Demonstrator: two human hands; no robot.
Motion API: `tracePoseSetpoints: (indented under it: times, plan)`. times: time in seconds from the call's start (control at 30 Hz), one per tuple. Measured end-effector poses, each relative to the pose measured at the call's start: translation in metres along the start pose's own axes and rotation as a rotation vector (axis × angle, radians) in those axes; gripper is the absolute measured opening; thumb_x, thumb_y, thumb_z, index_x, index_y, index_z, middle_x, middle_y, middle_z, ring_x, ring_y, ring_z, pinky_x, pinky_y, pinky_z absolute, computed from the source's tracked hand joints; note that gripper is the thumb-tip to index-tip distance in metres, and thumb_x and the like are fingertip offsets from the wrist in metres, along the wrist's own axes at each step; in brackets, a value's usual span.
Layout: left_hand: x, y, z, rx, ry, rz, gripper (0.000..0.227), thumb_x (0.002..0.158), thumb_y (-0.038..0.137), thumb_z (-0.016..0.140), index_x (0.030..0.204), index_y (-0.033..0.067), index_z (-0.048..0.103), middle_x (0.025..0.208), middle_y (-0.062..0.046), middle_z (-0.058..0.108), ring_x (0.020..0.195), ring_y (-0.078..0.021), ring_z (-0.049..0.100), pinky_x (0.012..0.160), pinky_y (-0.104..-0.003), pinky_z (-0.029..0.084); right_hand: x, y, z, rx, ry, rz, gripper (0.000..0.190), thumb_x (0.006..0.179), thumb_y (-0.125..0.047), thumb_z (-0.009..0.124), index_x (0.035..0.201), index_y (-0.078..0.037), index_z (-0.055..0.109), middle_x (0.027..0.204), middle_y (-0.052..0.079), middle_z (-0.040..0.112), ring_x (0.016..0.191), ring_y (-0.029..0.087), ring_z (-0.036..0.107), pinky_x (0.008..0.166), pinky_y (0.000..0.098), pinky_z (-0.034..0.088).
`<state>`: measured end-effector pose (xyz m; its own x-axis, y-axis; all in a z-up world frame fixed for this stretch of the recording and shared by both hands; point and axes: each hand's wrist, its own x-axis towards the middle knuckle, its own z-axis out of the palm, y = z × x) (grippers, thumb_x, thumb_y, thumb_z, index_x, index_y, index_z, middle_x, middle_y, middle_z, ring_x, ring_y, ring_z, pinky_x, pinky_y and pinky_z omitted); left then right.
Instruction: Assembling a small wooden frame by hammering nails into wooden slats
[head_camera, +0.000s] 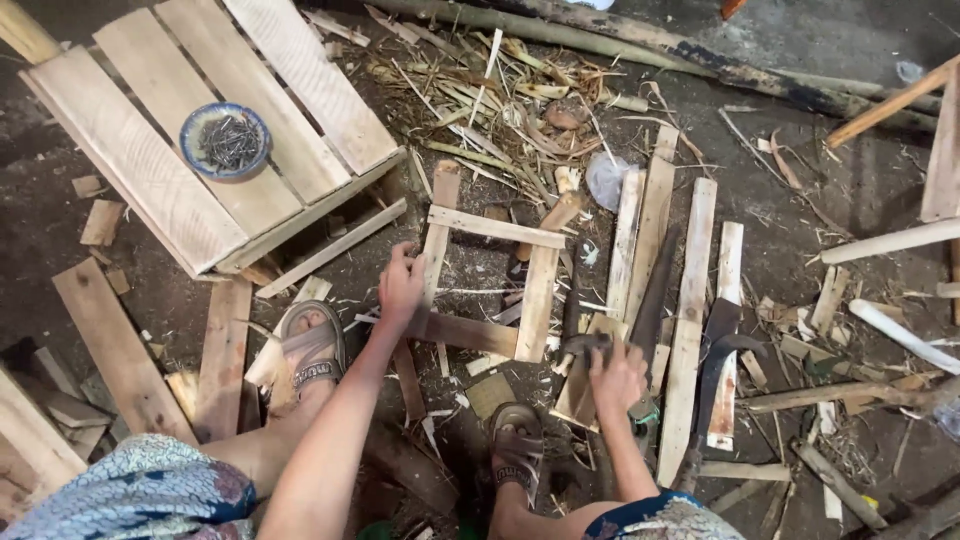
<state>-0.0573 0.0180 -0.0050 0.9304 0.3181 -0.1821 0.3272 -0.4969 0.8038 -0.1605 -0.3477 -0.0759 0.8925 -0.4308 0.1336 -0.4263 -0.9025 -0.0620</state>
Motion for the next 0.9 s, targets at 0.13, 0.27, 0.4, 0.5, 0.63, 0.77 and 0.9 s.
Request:
tracePoseSetpoints:
  times: [0.13, 0.27, 0.4, 0.5, 0.63, 0.77, 0.9]
  plan:
    - [-0.038, 0.001, 0.012, -0.007, 0.482, 0.234, 0.032, 0.090, 0.019, 0.056, 0.119, 0.0068, 0.051, 0.097, -0.014, 0.059, 0.096, -0.0335, 0.056, 0.085, -0.044, 0.045, 0.036, -0.049, -0.072, 0.482, -0.145, -0.014, 0.045, 0.085, -0.035, 0.065, 0.126, -0.018, 0.056, 0.107, 0.012, 0.059, 0.105, 0.036, 0.058, 0.084, 0.0493, 0.050]
    - [-0.090, 0.008, 0.054, 0.054, 0.588, 0.500, 0.032, 0.091, 0.028, 0.055, 0.117, 0.0086, 0.054, 0.112, -0.014, 0.052, 0.113, -0.0344, 0.048, 0.098, -0.049, 0.034, 0.069, -0.094, -0.130, 0.806, -0.229, -0.222, 0.060, 0.082, -0.028, 0.068, 0.136, -0.015, 0.047, 0.117, 0.017, 0.059, 0.105, 0.035, 0.059, 0.087, 0.0470, 0.048]
    - [-0.144, 0.063, 0.055, 0.224, 0.175, 0.759, 0.062, 0.081, 0.058, 0.059, 0.126, 0.0188, 0.043, 0.123, -0.012, 0.049, 0.130, -0.0347, 0.036, 0.105, -0.065, 0.018, 0.107, -0.126, -0.141, 0.968, -0.424, -0.318, 0.080, 0.083, -0.038, 0.069, 0.147, -0.014, 0.028, 0.135, 0.021, 0.046, 0.124, 0.040, 0.044, 0.102, 0.0529, 0.038]
    - [-0.151, 0.071, 0.048, 0.328, -0.093, 0.659, 0.089, 0.064, 0.060, 0.073, 0.135, 0.0208, 0.034, 0.136, -0.013, 0.041, 0.135, -0.0366, 0.029, 0.104, -0.068, 0.015, 0.121, -0.138, -0.133, 0.947, -0.521, -0.291, 0.080, 0.087, -0.042, 0.064, 0.149, -0.016, 0.022, 0.143, 0.019, 0.038, 0.131, 0.039, 0.036, 0.106, 0.0525, 0.033]
    - [-0.142, 0.054, 0.062, 0.374, -0.063, 0.708, 0.098, 0.058, 0.056, 0.075, 0.140, 0.0228, 0.032, 0.127, -0.010, 0.048, 0.133, -0.0351, 0.033, 0.105, -0.066, 0.012, 0.127, -0.147, -0.108, 0.884, -0.511, -0.284, 0.067, 0.088, -0.050, 0.058, 0.144, -0.021, 0.035, 0.133, 0.017, 0.050, 0.123, 0.036, 0.047, 0.103, 0.0465, 0.039]
    - [-0.133, 0.037, 0.079, 0.395, -0.002, 0.763, 0.083, 0.068, 0.054, 0.067, 0.140, 0.0234, 0.037, 0.122, -0.004, 0.054, 0.127, -0.0303, 0.041, 0.105, -0.066, 0.013, 0.118, -0.160, -0.126, 0.866, -0.501, -0.265, 0.057, 0.091, -0.056, 0.045, 0.139, -0.024, 0.043, 0.125, 0.022, 0.056, 0.120, 0.041, 0.048, 0.103, 0.0498, 0.037]
    - [-0.131, 0.023, 0.089, 0.357, 0.046, 0.800, 0.074, 0.071, 0.058, 0.060, 0.134, 0.0209, 0.046, 0.127, 0.000, 0.054, 0.127, -0.0297, 0.040, 0.107, -0.065, 0.008, 0.128, -0.160, -0.102, 0.856, -0.486, -0.250, 0.060, 0.093, -0.060, 0.037, 0.137, -0.020, 0.043, 0.124, 0.024, 0.055, 0.121, 0.044, 0.046, 0.105, 0.0522, 0.031]
